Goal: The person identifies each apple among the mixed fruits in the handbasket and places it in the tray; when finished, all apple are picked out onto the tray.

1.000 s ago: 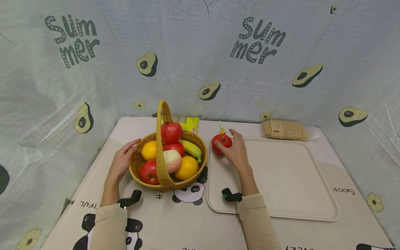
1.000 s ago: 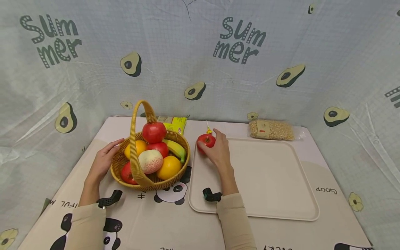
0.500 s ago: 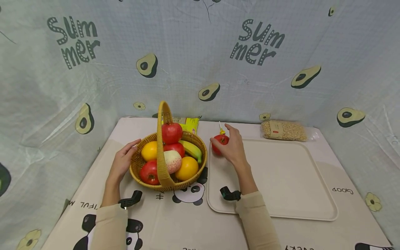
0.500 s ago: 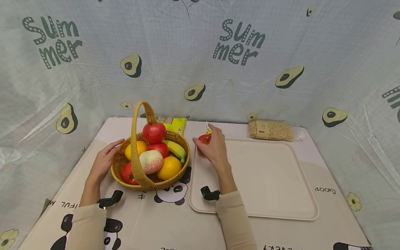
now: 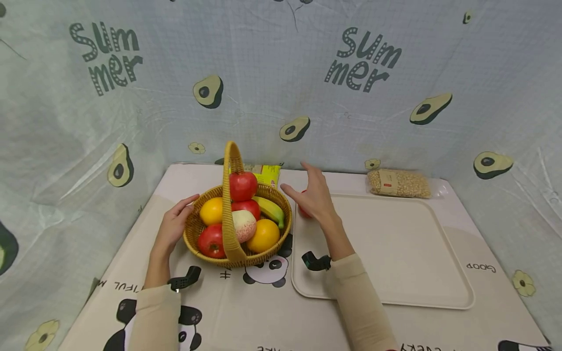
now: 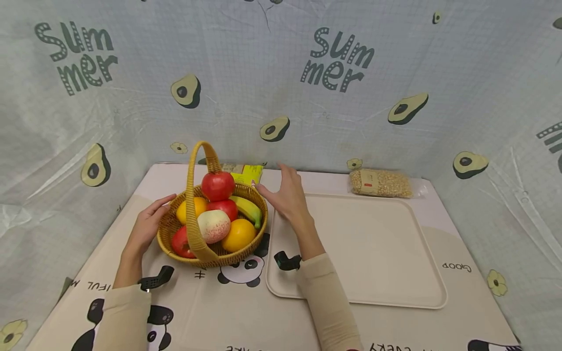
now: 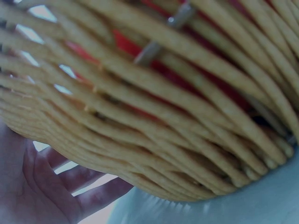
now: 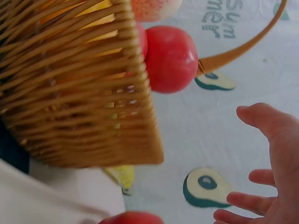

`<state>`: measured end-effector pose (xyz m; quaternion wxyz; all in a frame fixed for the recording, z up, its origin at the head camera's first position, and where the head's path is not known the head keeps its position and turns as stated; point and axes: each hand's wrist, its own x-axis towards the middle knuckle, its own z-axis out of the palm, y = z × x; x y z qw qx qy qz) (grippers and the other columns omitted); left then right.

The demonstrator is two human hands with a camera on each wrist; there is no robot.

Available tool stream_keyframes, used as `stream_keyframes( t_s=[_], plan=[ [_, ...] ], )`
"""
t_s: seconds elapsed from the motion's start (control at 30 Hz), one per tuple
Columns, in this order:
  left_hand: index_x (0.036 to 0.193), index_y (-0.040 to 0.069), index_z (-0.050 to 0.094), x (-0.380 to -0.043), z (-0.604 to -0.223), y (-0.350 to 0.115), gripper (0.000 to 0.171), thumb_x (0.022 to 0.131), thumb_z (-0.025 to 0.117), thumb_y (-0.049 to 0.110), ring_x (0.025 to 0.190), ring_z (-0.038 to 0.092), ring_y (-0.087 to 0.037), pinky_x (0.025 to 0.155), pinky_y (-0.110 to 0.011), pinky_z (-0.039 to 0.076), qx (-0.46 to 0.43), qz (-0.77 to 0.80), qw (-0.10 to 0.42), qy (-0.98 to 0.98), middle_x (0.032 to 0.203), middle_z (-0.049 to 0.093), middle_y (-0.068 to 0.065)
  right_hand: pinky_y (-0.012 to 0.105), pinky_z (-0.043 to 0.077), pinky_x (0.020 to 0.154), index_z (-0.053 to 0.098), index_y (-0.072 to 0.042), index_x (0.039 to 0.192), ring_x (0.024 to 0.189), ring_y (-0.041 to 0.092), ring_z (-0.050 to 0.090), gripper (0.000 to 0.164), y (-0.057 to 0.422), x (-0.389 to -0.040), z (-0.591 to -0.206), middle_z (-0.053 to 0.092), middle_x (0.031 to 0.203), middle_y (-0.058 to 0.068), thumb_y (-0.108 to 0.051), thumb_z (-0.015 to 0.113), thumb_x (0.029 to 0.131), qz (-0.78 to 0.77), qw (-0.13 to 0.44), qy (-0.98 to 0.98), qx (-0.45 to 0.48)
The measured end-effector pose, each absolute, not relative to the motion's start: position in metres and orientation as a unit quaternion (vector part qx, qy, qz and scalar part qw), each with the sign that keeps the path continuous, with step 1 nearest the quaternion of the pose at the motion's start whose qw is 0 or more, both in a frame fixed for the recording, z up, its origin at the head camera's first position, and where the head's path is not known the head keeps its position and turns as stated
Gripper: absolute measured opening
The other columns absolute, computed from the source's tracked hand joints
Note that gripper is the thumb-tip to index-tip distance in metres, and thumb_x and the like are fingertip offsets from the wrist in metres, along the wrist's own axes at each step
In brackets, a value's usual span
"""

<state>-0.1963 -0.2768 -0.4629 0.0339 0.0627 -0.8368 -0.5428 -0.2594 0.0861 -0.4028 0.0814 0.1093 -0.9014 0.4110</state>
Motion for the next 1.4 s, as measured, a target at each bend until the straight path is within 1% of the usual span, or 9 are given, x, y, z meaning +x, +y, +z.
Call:
stream_keyframes(
  t_s=[0.3,0.47,0.63,0.83,1.03,1.23,1.33,1.4],
  plan=[
    [0.15,0.012,0.047,-0.197,-0.464,-0.278,0.049,0.108,0.039,0.036,0.148,0.034,-0.036,0.122,-0.058,0.027,0.06,-0.544,0.032,-0.836,0.158,0.042,-0.014,0.053,0.036,0.119,0.035,-0.016,0.155,0.145,0.028,0.039,0.088,0.064,-0.27,-0.391,0.039,0.158,0.009,-0.055,0.069,0.084,0.415,0.056,-0.899,0.133],
    [0.15,0.012,0.047,-0.197,-0.463,-0.279,0.049,0.108,0.039,0.037,0.149,0.034,-0.037,0.122,-0.059,0.027,0.06,-0.543,0.033,-0.837,0.158,0.042,-0.014,0.052,0.036,0.119,0.034,-0.019,0.156,0.144,0.027,0.04,0.091,0.053,-0.274,-0.385,0.04,0.157,0.007,-0.06,0.069,0.083,0.426,0.038,-0.893,0.141],
    [0.149,0.012,0.047,-0.197,-0.464,-0.279,0.048,0.108,0.039,0.035,0.148,0.035,-0.036,0.122,-0.058,0.027,0.058,-0.544,0.035,-0.837,0.158,0.043,-0.014,0.053,0.036,0.119,0.033,-0.021,0.156,0.145,0.025,0.039,0.094,0.042,-0.276,-0.383,0.038,0.159,0.005,-0.067,0.066,0.082,0.423,0.026,-0.893,0.153],
    [0.149,0.012,0.047,-0.198,-0.464,-0.279,0.048,0.108,0.039,0.035,0.148,0.034,-0.036,0.122,-0.058,0.027,0.063,-0.544,0.033,-0.836,0.158,0.042,-0.014,0.051,0.037,0.119,0.034,-0.019,0.156,0.143,0.026,0.042,0.094,0.029,-0.277,-0.384,0.041,0.157,0.007,-0.069,0.064,0.082,0.427,0.011,-0.889,0.167],
    [0.15,0.013,0.047,-0.197,-0.464,-0.279,0.048,0.108,0.039,0.035,0.149,0.034,-0.036,0.122,-0.058,0.026,0.065,-0.543,0.03,-0.837,0.158,0.042,-0.014,0.052,0.038,0.118,0.033,-0.017,0.156,0.143,0.027,0.042,0.095,0.017,-0.279,-0.387,0.04,0.158,0.007,-0.07,0.063,0.083,0.417,-0.018,-0.891,0.18],
    [0.149,0.013,0.048,-0.197,-0.464,-0.279,0.048,0.108,0.039,0.035,0.148,0.036,-0.036,0.122,-0.057,0.027,0.066,-0.543,0.03,-0.836,0.158,0.043,-0.014,0.052,0.038,0.118,0.032,-0.014,0.156,0.143,0.028,0.042,0.097,0.004,-0.282,-0.39,0.04,0.158,0.008,-0.069,0.063,0.083,0.4,-0.048,-0.894,0.195],
    [0.149,0.013,0.048,-0.197,-0.465,-0.279,0.048,0.108,0.039,0.035,0.146,0.037,-0.036,0.122,-0.057,0.027,0.066,-0.544,0.03,-0.836,0.158,0.043,-0.014,0.051,0.041,0.116,0.032,-0.014,0.155,0.139,0.028,0.045,0.097,-0.002,-0.283,-0.392,0.041,0.157,0.009,-0.069,0.065,0.082,0.397,-0.063,-0.894,0.199],
    [0.149,0.014,0.048,-0.197,-0.465,-0.279,0.048,0.108,0.039,0.035,0.146,0.038,-0.035,0.122,-0.057,0.027,0.065,-0.545,0.031,-0.836,0.157,0.043,-0.014,0.049,0.046,0.112,0.034,-0.014,0.154,0.134,0.027,0.05,0.095,-0.005,-0.283,-0.393,0.045,0.154,0.01,-0.067,0.066,0.082,0.4,-0.067,-0.892,0.201]
  ],
)
